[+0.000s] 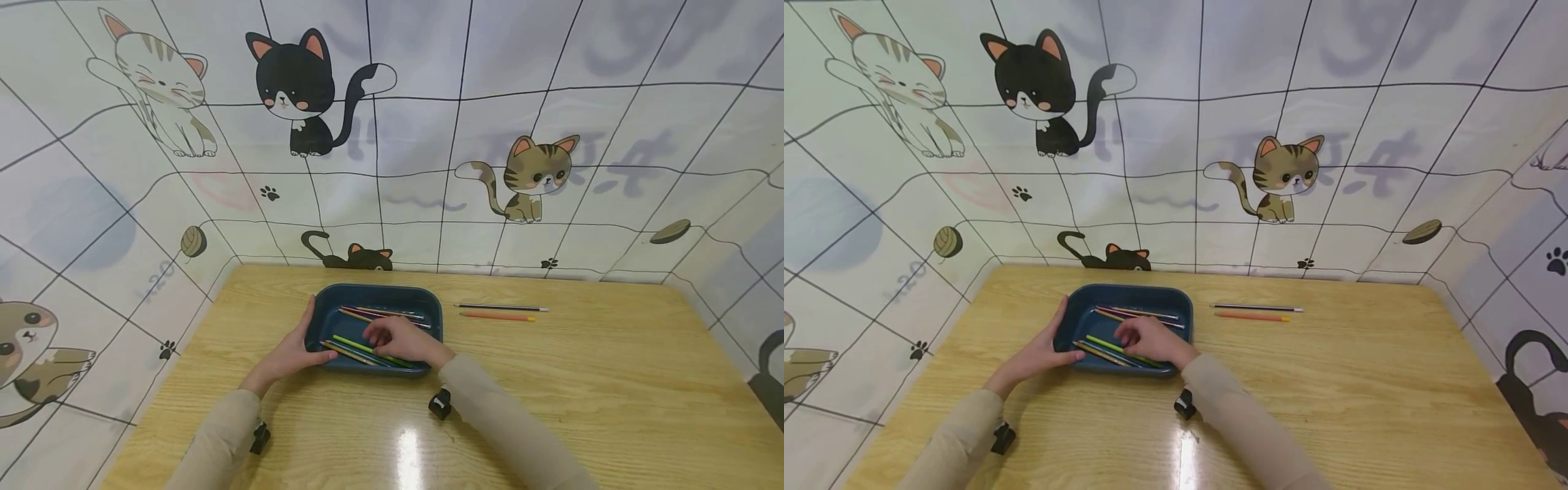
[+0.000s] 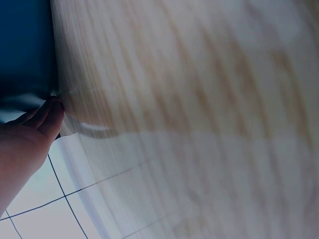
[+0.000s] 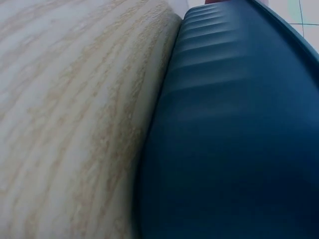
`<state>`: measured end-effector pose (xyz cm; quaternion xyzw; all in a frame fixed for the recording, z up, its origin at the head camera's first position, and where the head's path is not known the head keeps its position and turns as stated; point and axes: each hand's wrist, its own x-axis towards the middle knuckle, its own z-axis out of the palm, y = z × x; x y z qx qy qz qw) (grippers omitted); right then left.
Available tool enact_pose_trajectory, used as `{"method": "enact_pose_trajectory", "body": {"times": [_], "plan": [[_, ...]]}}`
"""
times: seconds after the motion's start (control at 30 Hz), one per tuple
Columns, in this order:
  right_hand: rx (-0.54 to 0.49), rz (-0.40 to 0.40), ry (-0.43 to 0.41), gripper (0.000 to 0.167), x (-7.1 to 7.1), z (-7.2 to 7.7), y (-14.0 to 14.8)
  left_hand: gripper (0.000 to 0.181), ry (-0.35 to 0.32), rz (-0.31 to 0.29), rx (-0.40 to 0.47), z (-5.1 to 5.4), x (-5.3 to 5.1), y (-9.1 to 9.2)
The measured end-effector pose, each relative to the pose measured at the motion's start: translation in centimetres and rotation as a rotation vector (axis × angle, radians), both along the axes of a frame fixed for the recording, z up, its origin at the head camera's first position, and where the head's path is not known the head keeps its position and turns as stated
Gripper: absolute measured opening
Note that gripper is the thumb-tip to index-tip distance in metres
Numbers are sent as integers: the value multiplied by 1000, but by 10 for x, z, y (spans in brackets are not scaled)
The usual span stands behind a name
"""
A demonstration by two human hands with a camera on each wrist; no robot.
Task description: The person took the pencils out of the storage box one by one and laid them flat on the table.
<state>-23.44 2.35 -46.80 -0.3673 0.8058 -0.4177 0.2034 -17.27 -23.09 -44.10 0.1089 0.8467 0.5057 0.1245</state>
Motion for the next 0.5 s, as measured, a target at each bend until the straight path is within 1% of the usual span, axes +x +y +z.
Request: {"method": "enact_pose_trajectory", "body": {"times": [0.1, 0.23, 0.33, 0.5], "plan": [[23, 0, -12, 27, -1, -2, -1, 111, -8, -3, 4, 2, 1, 1], [55, -1, -10, 27, -1, -4, -2, 111, 6, -4, 6, 0, 2, 1], [90, 7, 28, 28, 0, -5, -3, 111, 14, -4, 4, -2, 1, 0], [147, 18, 128, 30, 3, -3, -4, 111, 13, -3, 4, -3, 1, 0]]}}
